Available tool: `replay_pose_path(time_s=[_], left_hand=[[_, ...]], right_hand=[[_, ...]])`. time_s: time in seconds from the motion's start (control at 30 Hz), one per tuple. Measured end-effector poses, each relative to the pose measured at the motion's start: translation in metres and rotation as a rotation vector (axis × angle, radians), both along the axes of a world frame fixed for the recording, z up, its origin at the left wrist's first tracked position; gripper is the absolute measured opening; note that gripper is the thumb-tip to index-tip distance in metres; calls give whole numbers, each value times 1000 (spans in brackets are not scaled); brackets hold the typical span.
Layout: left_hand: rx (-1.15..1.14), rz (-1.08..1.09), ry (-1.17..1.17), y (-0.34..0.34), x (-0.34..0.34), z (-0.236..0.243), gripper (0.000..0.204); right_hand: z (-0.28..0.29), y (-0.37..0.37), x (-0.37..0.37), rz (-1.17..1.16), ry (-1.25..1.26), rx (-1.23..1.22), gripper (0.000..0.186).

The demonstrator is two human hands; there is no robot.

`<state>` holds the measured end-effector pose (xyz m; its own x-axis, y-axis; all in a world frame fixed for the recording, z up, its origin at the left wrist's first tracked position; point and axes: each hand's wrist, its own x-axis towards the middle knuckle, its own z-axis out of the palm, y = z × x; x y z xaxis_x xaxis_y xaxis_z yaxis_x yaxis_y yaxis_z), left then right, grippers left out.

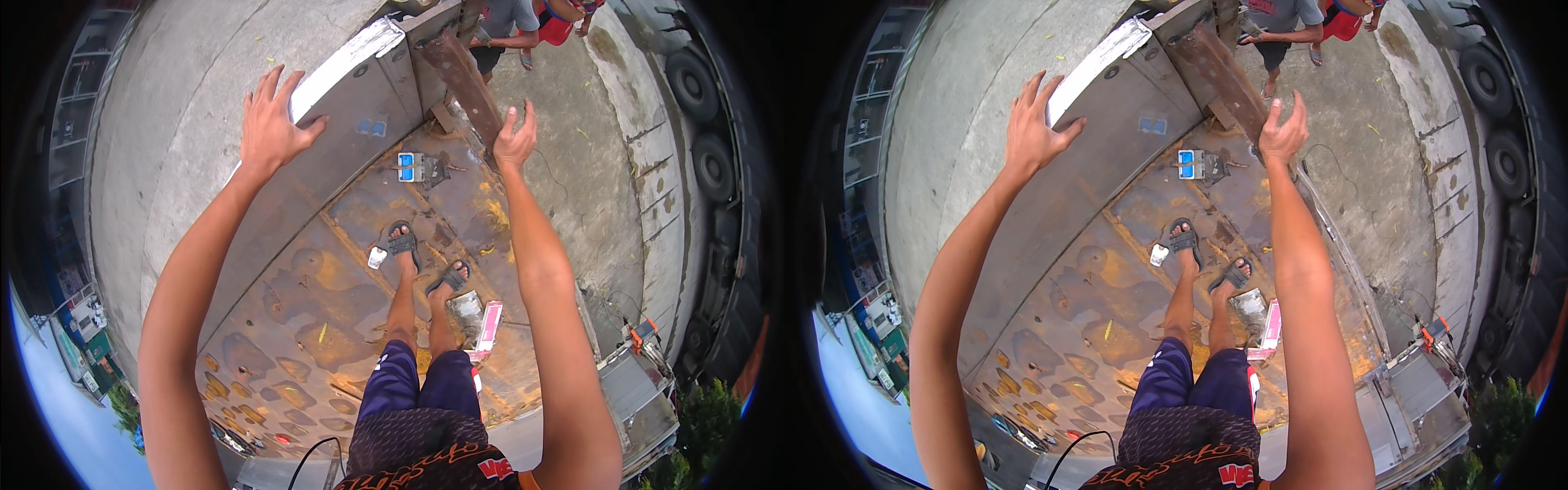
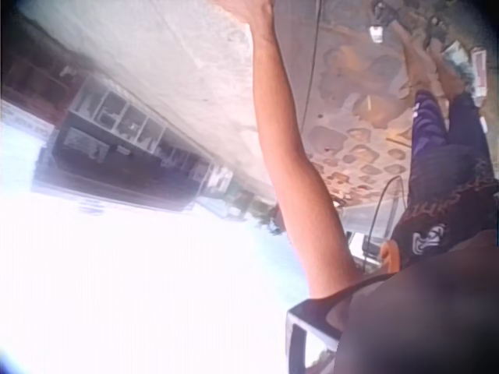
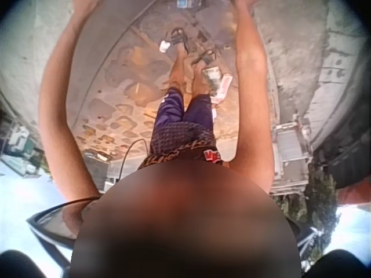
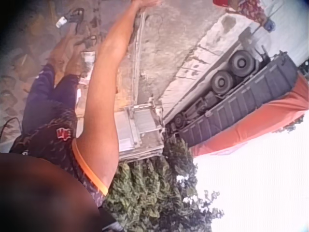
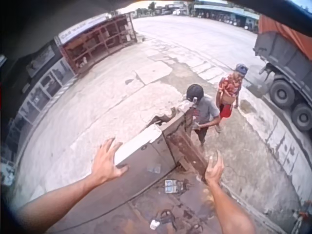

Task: The person sits on a truck bed and uses a sledgehammer to strike a metal frame while another person holds it. The person repeatedly hammers the frame and later uses a metal pipe to apply force to a hinge mechanism.

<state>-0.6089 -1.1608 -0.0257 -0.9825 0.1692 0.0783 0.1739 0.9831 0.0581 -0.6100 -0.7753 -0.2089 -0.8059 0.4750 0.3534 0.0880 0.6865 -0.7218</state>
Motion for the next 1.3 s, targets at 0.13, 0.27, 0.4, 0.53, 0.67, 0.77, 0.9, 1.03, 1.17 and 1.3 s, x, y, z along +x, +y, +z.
replay_pose_path(time_s=[0.13, 0.27, 0.4, 0.53, 0.67, 0.77, 0.9, 1.03, 1.17, 1.3], left_hand=[[-5, -5, -28, 0, 0, 1, 77], [4, 0, -31, 1, 1, 4, 76], [37, -20, -19, 2, 2, 6, 74], [45, -32, -12, 1, 2, 4, 69], [70, -18, -8, 2, 2, 5, 67], [51, -12, -22, 4, 2, 8, 67], [49, -7, -42, 3, 2, 9, 70], [-12, -18, -49, -2, 1, 2, 75], [64, -39, -8, -4, 4, -1, 74], [258, -29, -69, 3, 0, 1, 57]], right_hand=[[0, 0, 0, 12, 14, -23, 54], [3, -1, -1, 20, 19, -43, 53], [3, -1, -1, 30, 31, -34, 52], [0, 0, 0, 22, 12, -30, 51], [-1, 0, 0, 27, 18, -31, 50], [1, -1, -1, 32, 28, -14, 50], [0, 0, -2, 20, -29, -12, 50], [-8, 3, -1, 24, -34, -43, 49], [-5, 1, 3, 36, -5, -46, 49], [20, -1, -1, -40, -62, -399, 49]])
